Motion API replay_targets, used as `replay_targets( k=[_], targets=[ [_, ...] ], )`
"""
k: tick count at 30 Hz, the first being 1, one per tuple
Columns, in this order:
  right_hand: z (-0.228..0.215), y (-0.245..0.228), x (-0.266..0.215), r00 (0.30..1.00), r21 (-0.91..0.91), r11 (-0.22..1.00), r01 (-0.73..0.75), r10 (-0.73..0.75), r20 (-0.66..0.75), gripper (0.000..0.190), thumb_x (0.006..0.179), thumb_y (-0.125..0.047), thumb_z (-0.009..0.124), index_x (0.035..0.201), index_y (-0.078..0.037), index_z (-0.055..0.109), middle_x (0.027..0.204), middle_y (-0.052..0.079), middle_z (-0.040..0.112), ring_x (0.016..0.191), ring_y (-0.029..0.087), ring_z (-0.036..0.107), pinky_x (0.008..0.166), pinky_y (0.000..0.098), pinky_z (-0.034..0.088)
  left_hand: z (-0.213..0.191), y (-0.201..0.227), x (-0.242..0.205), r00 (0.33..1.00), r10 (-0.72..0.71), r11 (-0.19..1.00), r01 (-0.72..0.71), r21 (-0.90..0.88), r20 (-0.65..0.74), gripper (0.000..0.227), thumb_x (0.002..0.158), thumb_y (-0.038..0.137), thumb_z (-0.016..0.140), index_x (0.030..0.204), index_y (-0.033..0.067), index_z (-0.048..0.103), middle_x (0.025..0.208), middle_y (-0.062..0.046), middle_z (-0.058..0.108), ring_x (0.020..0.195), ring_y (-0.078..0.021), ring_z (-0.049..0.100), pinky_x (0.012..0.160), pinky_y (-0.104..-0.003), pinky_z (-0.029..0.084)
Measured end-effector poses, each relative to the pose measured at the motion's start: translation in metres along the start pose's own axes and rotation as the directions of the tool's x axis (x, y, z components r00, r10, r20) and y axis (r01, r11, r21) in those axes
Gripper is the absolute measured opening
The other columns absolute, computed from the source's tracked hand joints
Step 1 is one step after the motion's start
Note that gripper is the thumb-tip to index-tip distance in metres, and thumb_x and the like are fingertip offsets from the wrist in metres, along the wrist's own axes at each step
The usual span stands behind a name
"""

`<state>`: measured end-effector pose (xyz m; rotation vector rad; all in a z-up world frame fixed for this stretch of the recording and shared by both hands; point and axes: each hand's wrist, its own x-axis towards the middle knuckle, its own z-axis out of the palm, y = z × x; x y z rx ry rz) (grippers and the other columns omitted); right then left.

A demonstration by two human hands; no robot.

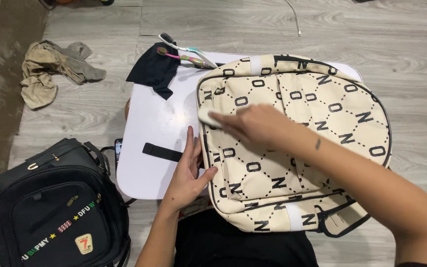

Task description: Cleaning a patterned backpack with a lint roller and attaching black fabric patches

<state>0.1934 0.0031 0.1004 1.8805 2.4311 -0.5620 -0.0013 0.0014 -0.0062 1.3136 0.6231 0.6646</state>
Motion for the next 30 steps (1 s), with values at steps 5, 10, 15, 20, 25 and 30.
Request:
replay_targets(
  k=[5, 10, 15, 20, 25, 30],
  targets=[
    [-0.001, -0.012, -0.014, 1.000, -0.061, 0.998, 0.007, -0.007, -0.002, 0.037, 0.090, -0.028, 0.040, 0.126, -0.021, 0.047, 0.071, 0.014, 0.064, 0.061, 0.028, 0.066, 0.060, 0.0388, 0.053, 0.001, 0.005, 0.001, 1.000, 0.010, 1.000, -0.010, -0.003, -0.006, 0.096, 0.074, 0.000, 0.058, 0.139, 0.0066, -0.012, 0.144, -0.020, 0.017, 0.133, -0.0317, 0.011, 0.105, -0.036, 0.023],
    [0.007, 0.011, 0.021, 0.987, -0.184, 0.983, -0.002, -0.028, -0.161, 0.038, 0.093, -0.025, 0.036, 0.130, -0.020, 0.043, 0.070, 0.012, 0.062, 0.060, 0.027, 0.064, 0.058, 0.0374, 0.053, 0.000, 0.005, 0.001, 1.000, 0.020, 1.000, -0.020, 0.018, 0.013, 0.096, 0.074, 0.000, 0.058, 0.139, 0.0056, -0.012, 0.143, -0.023, 0.015, 0.132, -0.0356, 0.012, 0.105, -0.037, 0.024],
    [0.001, 0.002, 0.012, 0.997, -0.001, 0.999, -0.032, 0.032, -0.071, 0.038, 0.092, -0.024, 0.038, 0.128, -0.017, 0.046, 0.069, 0.014, 0.064, 0.060, 0.027, 0.064, 0.059, 0.0379, 0.054, -0.001, -0.002, 0.004, 0.999, 0.038, 0.998, -0.038, -0.047, 0.011, 0.100, 0.072, -0.004, 0.059, 0.138, 0.0070, -0.015, 0.144, -0.022, 0.017, 0.131, -0.0338, 0.016, 0.103, -0.037, 0.026],
    [0.001, -0.021, -0.020, 0.993, 0.012, 0.999, -0.042, 0.040, 0.110, 0.040, 0.092, -0.027, 0.035, 0.131, -0.017, 0.042, 0.071, 0.014, 0.064, 0.062, 0.027, 0.065, 0.060, 0.0403, 0.056, -0.002, -0.004, 0.002, 0.999, 0.053, 0.994, -0.053, -0.096, -0.003, 0.102, 0.072, -0.003, 0.060, 0.138, 0.0079, -0.017, 0.143, -0.021, 0.021, 0.130, -0.0312, 0.022, 0.102, -0.035, 0.029],
    [0.003, -0.022, -0.010, 0.998, -0.105, 0.994, -0.027, 0.020, -0.062, 0.040, 0.092, -0.021, 0.036, 0.131, -0.014, 0.041, 0.077, 0.020, 0.063, 0.060, 0.032, 0.065, 0.053, 0.0413, 0.055, -0.003, -0.008, 0.003, 0.998, 0.070, 0.996, -0.069, -0.064, 0.007, 0.101, 0.072, -0.007, 0.058, 0.138, 0.0085, -0.016, 0.144, -0.020, 0.018, 0.131, -0.0302, 0.020, 0.103, -0.035, 0.027],
    [0.005, -0.004, 0.027, 0.975, -0.226, 0.973, -0.046, -0.006, -0.223, 0.040, 0.089, -0.015, 0.041, 0.129, -0.012, 0.043, 0.077, 0.019, 0.062, 0.059, 0.031, 0.065, 0.048, 0.0387, 0.053, -0.003, -0.005, 0.002, 0.997, 0.072, 0.996, -0.072, -0.059, 0.009, 0.101, 0.072, -0.006, 0.059, 0.138, 0.0087, -0.016, 0.144, -0.021, 0.018, 0.131, -0.0313, 0.019, 0.103, -0.036, 0.027]
  ],
)
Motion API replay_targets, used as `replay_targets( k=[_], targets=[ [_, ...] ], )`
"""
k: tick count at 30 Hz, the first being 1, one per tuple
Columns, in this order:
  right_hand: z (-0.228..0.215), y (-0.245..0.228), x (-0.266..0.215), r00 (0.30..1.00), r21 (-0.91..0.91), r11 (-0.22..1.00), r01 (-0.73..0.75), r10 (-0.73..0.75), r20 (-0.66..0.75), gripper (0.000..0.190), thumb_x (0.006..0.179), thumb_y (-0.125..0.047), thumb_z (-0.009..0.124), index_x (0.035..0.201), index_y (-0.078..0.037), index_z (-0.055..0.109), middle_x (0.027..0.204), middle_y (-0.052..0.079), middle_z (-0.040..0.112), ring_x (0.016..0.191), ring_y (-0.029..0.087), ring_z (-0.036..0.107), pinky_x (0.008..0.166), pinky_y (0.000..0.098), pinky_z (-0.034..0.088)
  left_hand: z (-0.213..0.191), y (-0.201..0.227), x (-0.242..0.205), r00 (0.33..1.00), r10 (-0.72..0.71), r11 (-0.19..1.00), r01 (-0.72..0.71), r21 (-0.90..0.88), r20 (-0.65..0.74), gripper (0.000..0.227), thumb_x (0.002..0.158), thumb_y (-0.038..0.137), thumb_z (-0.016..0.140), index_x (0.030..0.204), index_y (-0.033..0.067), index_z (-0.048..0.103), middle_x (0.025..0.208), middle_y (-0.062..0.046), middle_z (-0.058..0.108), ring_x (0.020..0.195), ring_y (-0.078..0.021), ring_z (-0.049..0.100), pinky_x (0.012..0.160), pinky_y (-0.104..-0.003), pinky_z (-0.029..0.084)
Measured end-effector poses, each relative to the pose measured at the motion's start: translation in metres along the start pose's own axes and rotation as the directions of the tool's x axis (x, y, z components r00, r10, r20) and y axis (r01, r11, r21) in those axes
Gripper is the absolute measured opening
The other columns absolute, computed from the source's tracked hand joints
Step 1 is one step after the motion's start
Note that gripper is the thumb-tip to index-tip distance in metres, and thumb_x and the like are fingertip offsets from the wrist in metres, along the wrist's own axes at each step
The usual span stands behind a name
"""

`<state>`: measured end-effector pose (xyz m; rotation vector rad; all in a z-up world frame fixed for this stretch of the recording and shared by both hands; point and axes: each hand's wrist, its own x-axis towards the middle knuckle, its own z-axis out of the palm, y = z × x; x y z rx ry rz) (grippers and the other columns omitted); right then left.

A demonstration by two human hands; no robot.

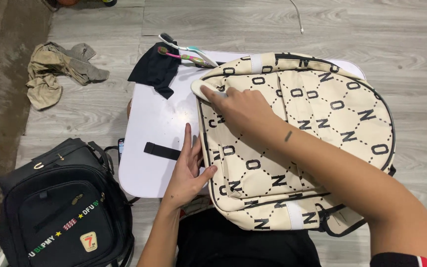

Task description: Cleaning a patterned backpack with a lint roller and attaching black fabric patches

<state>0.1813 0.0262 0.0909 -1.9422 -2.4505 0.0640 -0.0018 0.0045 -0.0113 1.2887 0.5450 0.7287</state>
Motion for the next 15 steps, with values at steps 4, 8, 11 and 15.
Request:
replay_targets(
  k=[4, 8, 11, 15],
  targets=[
    [0.002, -0.008, -0.020, 1.000, 0.093, 0.996, -0.008, 0.006, 0.013, 0.038, 0.091, -0.017, 0.039, 0.128, -0.012, 0.043, 0.075, 0.020, 0.061, 0.057, 0.033, 0.065, 0.047, 0.0396, 0.051, 0.000, -0.002, 0.000, 1.000, 0.011, 0.999, -0.012, -0.035, -0.004, 0.102, 0.071, -0.007, 0.059, 0.138, 0.0099, -0.017, 0.144, -0.018, 0.019, 0.131, -0.0291, 0.021, 0.103, -0.034, 0.027],
    [-0.023, -0.020, -0.061, 0.981, 0.213, 0.976, -0.034, -0.008, 0.194, 0.041, 0.089, -0.018, 0.038, 0.130, -0.013, 0.042, 0.075, 0.019, 0.062, 0.059, 0.034, 0.065, 0.052, 0.0417, 0.053, 0.001, -0.001, 0.001, 1.000, 0.020, 0.999, -0.020, -0.031, -0.006, 0.101, 0.073, -0.003, 0.060, 0.138, 0.0107, -0.015, 0.144, -0.018, 0.021, 0.131, -0.0288, 0.021, 0.104, -0.035, 0.027],
    [-0.036, -0.008, -0.091, 0.962, 0.493, 0.869, -0.033, -0.106, 0.252, 0.037, 0.085, -0.016, 0.044, 0.121, -0.008, 0.051, 0.076, 0.026, 0.065, 0.064, 0.043, 0.065, 0.057, 0.0494, 0.053, 0.007, 0.016, 0.001, 1.000, -0.004, 1.000, 0.004, -0.019, -0.006, 0.099, 0.072, -0.005, 0.059, 0.139, 0.0103, -0.014, 0.145, -0.015, 0.017, 0.132, -0.0281, 0.017, 0.105, -0.036, 0.025],
    [-0.014, 0.030, -0.156, 0.990, 0.601, 0.793, -0.103, 0.140, -0.014, 0.039, 0.078, -0.018, 0.056, 0.116, -0.013, 0.057, 0.087, 0.009, 0.069, 0.064, 0.022, 0.067, 0.060, 0.0324, 0.051, 0.014, 0.042, 0.007, 0.999, -0.052, 0.922, 0.050, 0.384, -0.006, 0.073, 0.081, 0.016, 0.048, 0.140, 0.0097, 0.004, 0.146, -0.017, 0.011, 0.134, -0.0310, 0.011, 0.107, -0.041, 0.016]
  ],
)
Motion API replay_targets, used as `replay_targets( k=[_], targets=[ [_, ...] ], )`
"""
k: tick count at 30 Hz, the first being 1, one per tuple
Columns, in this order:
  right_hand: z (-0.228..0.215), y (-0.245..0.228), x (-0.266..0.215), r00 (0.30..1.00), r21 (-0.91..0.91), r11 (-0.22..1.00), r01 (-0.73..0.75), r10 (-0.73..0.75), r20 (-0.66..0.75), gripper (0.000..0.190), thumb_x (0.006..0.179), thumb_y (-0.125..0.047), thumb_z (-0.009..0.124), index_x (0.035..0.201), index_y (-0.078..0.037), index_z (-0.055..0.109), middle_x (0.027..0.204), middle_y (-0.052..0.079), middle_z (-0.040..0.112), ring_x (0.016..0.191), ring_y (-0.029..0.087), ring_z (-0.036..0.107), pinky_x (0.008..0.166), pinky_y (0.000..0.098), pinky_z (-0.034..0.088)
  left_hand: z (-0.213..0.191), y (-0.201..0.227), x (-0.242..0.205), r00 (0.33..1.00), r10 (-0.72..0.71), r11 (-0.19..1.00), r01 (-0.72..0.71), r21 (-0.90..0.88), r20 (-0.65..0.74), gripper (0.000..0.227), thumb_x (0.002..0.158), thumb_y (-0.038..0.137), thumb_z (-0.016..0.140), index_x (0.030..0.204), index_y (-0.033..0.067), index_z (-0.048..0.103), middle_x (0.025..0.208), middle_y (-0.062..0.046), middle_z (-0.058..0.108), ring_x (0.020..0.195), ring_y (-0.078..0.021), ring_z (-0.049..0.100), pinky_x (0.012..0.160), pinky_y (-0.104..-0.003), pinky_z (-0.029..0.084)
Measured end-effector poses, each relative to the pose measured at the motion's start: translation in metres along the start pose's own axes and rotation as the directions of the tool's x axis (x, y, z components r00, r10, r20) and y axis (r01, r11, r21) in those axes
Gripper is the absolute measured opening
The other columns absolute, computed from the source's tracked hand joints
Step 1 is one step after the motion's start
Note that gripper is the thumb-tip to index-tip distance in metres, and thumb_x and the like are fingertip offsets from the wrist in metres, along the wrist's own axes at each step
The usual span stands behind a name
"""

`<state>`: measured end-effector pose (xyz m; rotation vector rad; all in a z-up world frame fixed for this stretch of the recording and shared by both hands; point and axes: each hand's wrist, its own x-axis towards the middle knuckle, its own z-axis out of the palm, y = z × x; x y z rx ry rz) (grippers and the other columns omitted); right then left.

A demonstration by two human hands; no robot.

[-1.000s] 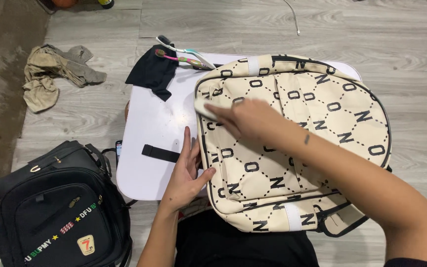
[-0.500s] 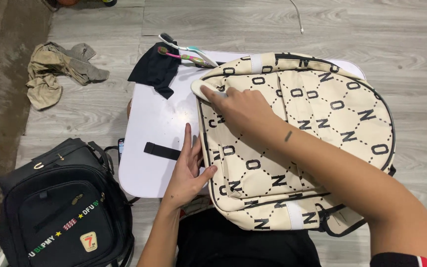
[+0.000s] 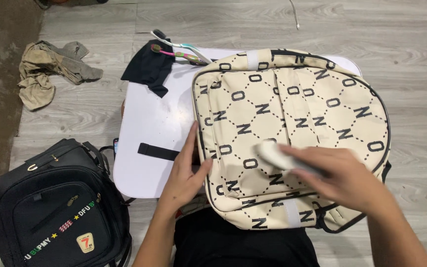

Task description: Cleaning a patterned backpack with a lint roller and attaching black fabric patches

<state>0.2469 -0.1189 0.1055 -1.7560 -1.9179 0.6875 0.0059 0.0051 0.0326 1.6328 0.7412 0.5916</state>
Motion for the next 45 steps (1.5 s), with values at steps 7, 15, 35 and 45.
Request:
replay_targets(
  k=[7, 15, 35, 45],
  targets=[
    [0.013, 0.094, -0.117, 0.564, 0.364, 0.915, -0.174, 0.396, -0.725, 0.044, 0.089, -0.009, 0.047, 0.130, 0.006, 0.045, 0.065, 0.009, 0.035, 0.043, 0.012, 0.031, 0.037, 0.0229, 0.024, 0.007, 0.013, 0.037, 0.992, -0.091, 0.750, 0.122, 0.650, -0.081, 0.060, 0.087, 0.040, 0.037, 0.139, 0.0138, 0.019, 0.146, -0.017, -0.005, 0.133, -0.0390, 0.004, 0.104, -0.044, 0.014],
    [0.010, 0.194, -0.155, 0.445, -0.088, 0.805, -0.586, 0.230, -0.866, 0.042, 0.082, -0.004, 0.058, 0.124, 0.001, 0.061, 0.094, 0.019, 0.059, 0.082, 0.029, 0.056, 0.074, 0.0363, 0.043, 0.021, 0.033, 0.021, 0.989, 0.011, 0.784, 0.081, 0.615, -0.144, 0.045, 0.085, 0.030, 0.041, 0.125, 0.0099, 0.044, 0.142, -0.017, 0.027, 0.126, -0.0323, 0.032, 0.096, -0.039, 0.029],
    [0.058, 0.260, -0.099, 0.327, 0.539, 0.687, -0.487, 0.716, -0.616, 0.036, 0.089, -0.020, 0.048, 0.123, -0.008, 0.049, 0.122, 0.015, 0.053, 0.035, 0.006, 0.028, 0.037, 0.0218, 0.040, 0.034, -0.026, 0.023, 0.886, -0.077, 0.994, 0.030, -0.109, -0.457, 0.056, 0.080, -0.011, 0.043, 0.134, -0.0089, 0.029, 0.122, -0.025, 0.043, 0.111, -0.0222, 0.045, 0.095, -0.030, 0.036],
    [0.051, 0.258, -0.109, 0.208, 0.719, 0.692, -0.064, 0.714, -0.669, 0.034, 0.090, -0.014, 0.050, 0.124, -0.010, 0.052, 0.076, 0.000, 0.054, 0.041, 0.004, 0.032, 0.034, 0.0199, 0.027, 0.026, -0.004, 0.028, 0.827, -0.367, 0.926, 0.369, -0.080, -0.427, 0.052, 0.082, 0.014, 0.047, 0.131, 0.0008, 0.036, 0.127, -0.015, 0.046, 0.110, -0.0194, 0.046, 0.092, -0.029, 0.038]
  ],
)
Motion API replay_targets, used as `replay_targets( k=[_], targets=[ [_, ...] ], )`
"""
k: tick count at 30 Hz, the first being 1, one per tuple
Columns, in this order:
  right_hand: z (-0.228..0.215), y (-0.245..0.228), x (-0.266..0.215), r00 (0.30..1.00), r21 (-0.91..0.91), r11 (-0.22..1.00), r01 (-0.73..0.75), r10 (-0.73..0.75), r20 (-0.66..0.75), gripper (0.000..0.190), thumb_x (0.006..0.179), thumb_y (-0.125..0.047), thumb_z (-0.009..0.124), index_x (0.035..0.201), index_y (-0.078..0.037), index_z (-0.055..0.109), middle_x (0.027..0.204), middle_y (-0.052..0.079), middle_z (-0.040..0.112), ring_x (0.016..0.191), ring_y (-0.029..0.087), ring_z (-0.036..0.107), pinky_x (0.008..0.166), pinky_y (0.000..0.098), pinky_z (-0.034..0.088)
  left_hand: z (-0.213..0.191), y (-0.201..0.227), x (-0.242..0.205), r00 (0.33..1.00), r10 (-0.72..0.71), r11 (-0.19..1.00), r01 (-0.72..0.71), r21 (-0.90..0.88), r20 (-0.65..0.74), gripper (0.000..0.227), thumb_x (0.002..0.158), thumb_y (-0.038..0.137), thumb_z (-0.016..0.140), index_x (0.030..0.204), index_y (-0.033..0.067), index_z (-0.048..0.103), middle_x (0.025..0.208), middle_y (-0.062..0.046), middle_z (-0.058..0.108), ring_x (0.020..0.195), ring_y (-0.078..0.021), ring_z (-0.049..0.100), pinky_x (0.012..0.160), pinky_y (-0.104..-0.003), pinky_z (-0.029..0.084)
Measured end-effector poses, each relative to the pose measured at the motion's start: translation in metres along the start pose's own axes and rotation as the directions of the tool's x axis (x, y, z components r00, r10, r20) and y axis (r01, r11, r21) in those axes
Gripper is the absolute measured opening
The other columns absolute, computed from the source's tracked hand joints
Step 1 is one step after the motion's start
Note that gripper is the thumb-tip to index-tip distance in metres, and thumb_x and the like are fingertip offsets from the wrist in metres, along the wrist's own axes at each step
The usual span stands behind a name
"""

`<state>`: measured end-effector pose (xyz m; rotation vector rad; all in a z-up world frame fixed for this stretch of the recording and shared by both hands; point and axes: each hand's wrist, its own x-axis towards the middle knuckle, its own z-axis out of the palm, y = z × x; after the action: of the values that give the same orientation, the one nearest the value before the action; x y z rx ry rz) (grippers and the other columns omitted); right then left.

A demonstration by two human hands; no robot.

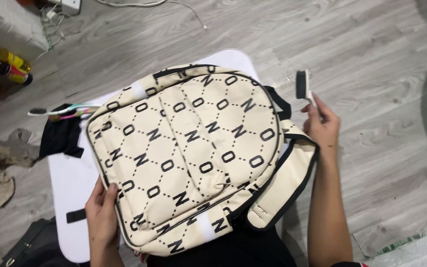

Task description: Cleaning a patterned backpack with a lint roller and attaching black fabric patches

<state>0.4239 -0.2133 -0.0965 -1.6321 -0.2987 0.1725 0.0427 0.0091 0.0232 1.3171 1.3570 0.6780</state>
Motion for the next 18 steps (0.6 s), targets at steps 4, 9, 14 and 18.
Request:
replay_targets(
  k=[4, 9, 14, 18],
  targets=[
    [-0.003, -0.062, -0.023, 0.981, -0.081, 0.979, 0.189, -0.191, -0.018, 0.034, 0.092, -0.008, 0.049, 0.126, -0.005, 0.052, 0.084, 0.007, 0.057, 0.049, 0.006, 0.035, 0.042, 0.0180, 0.031, -0.004, -0.001, 0.003, 0.994, 0.078, 0.996, -0.081, 0.044, 0.071, 0.047, 0.083, 0.015, 0.046, 0.127, 0.0009, 0.042, 0.126, -0.010, 0.049, 0.112, -0.0176, 0.047, 0.095, -0.027, 0.037],
    [-0.010, -0.088, -0.040, 0.921, -0.224, 0.893, 0.390, -0.376, 0.103, 0.028, 0.100, -0.003, 0.048, 0.125, 0.008, 0.052, 0.091, 0.013, 0.056, 0.058, 0.011, 0.038, 0.053, 0.0235, 0.034, -0.031, 0.000, 0.024, 0.979, 0.133, 0.961, -0.166, 0.220, 0.156, 0.043, 0.083, 0.020, 0.047, 0.123, 0.0054, 0.050, 0.117, -0.006, 0.056, 0.102, -0.0116, 0.049, 0.087, -0.025, 0.039],
    [-0.006, -0.120, -0.057, 0.708, -0.390, 0.595, 0.703, -0.636, 0.307, 0.025, 0.099, 0.013, 0.053, 0.123, 0.020, 0.058, 0.096, 0.026, 0.059, 0.086, 0.032, 0.053, 0.079, 0.0381, 0.040, -0.073, 0.025, 0.085, 0.933, 0.356, 0.729, -0.240, 0.641, -0.055, 0.034, 0.090, 0.033, 0.047, 0.108, 0.0080, 0.061, 0.094, -0.013, 0.064, 0.072, -0.0301, 0.060, 0.070, -0.040, 0.040],
    [0.021, -0.127, -0.074, 0.674, -0.461, 0.494, 0.737, -0.588, 0.448, 0.031, 0.093, -0.003, 0.060, 0.123, 0.006, 0.060, 0.096, 0.019, 0.057, 0.074, 0.028, 0.052, 0.067, 0.0356, 0.039, -0.076, 0.032, 0.147, 0.826, 0.549, 0.521, -0.456, 0.721, 0.125, 0.057, 0.083, 0.026, 0.055, 0.130, -0.0028, 0.038, 0.122, -0.027, 0.047, 0.110, -0.0406, 0.042, 0.091, -0.045, 0.029]
  ],
)
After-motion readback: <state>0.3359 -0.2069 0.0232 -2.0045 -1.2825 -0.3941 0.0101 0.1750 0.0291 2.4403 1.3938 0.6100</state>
